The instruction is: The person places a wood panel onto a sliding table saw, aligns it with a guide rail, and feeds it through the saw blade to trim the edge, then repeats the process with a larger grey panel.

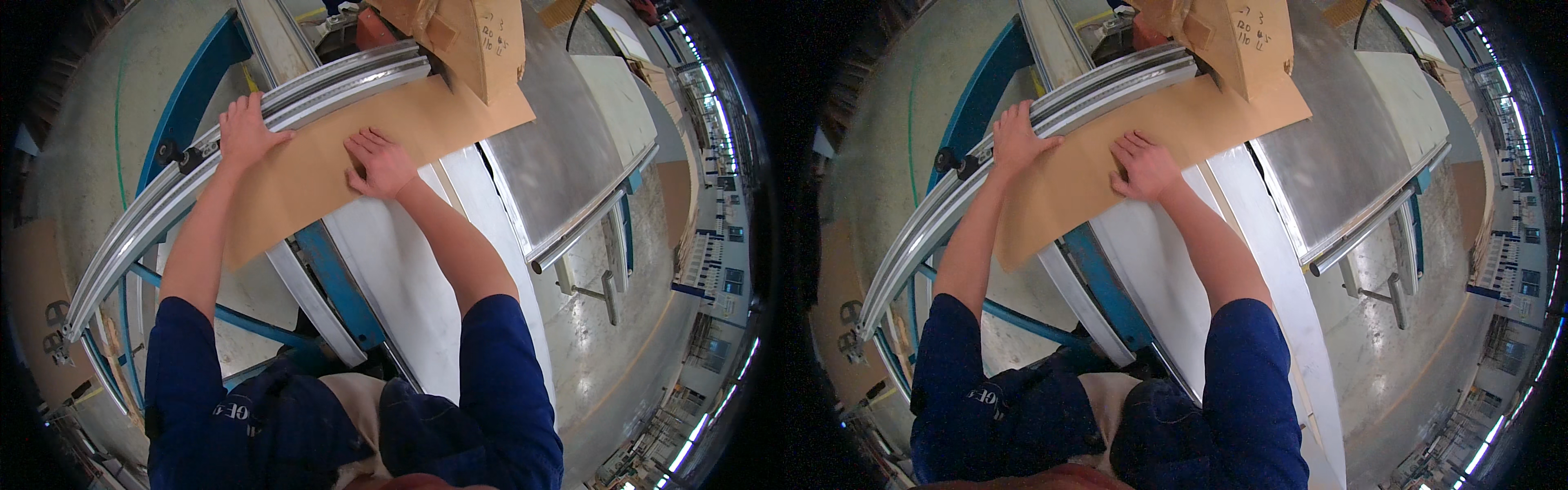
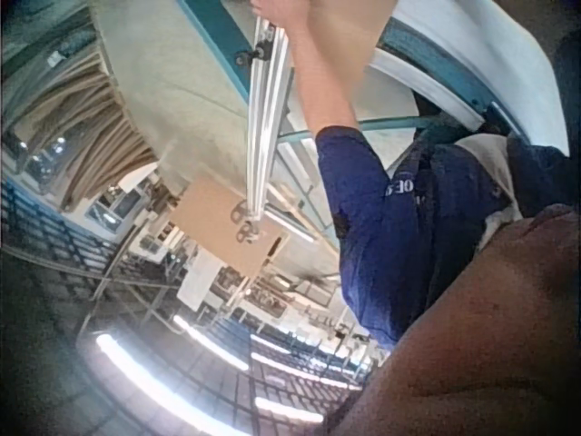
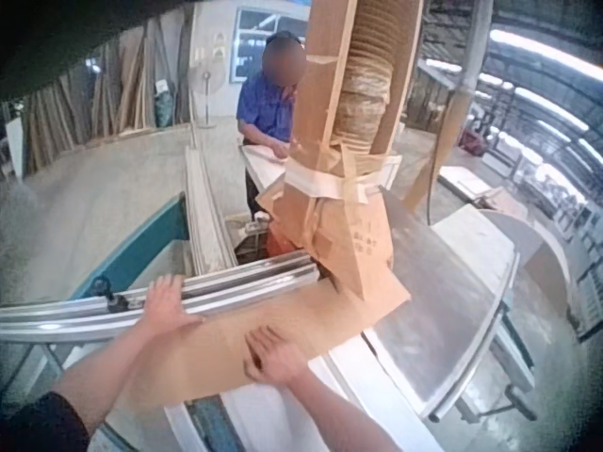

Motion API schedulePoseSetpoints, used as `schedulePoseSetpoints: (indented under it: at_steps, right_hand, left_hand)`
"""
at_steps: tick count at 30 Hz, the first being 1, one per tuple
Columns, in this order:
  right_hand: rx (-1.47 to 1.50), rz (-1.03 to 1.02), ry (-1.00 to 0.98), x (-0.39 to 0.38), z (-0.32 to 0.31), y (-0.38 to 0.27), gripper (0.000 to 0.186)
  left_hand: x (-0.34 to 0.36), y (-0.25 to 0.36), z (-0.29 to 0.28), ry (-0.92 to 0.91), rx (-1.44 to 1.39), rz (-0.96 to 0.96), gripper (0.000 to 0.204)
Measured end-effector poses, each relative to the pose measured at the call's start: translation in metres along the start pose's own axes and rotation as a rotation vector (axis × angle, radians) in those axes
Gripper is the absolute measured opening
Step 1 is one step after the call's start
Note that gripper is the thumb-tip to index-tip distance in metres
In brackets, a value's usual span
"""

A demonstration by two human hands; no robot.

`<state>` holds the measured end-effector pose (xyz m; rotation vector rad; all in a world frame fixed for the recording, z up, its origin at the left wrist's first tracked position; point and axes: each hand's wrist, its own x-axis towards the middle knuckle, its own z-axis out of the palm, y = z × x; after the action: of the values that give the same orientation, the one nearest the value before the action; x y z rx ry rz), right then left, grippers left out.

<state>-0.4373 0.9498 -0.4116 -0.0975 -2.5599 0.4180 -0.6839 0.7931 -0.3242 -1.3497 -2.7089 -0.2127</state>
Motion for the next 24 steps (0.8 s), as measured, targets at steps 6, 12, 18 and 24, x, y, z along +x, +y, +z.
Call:
schedulePoseSetpoints:
  at_steps: [6, 12, 18, 24]
  right_hand:
    - [0.022, 0.028, -0.033, 0.005, 0.013, 0.012, 0.055]
    - [0.038, 0.063, -0.052, 0.02, 0.024, 0.016, 0.05]
    - [0.046, 0.123, -0.085, 0.027, 0.028, 0.013, 0.05]
    - [0.063, 0.133, -0.145, 0.036, 0.025, 0.007, 0.053]
  left_hand:
    - [0.012, -0.004, 0.014, -0.025, -0.004, -0.026, 0.093]
    - [0.022, -0.018, 0.021, -0.018, -0.02, -0.015, 0.092]
    - [0.025, -0.034, 0.031, 0.033, -0.034, 0.015, 0.092]
    - [0.026, -0.05, 0.032, 0.018, -0.081, 0.01, 0.093]
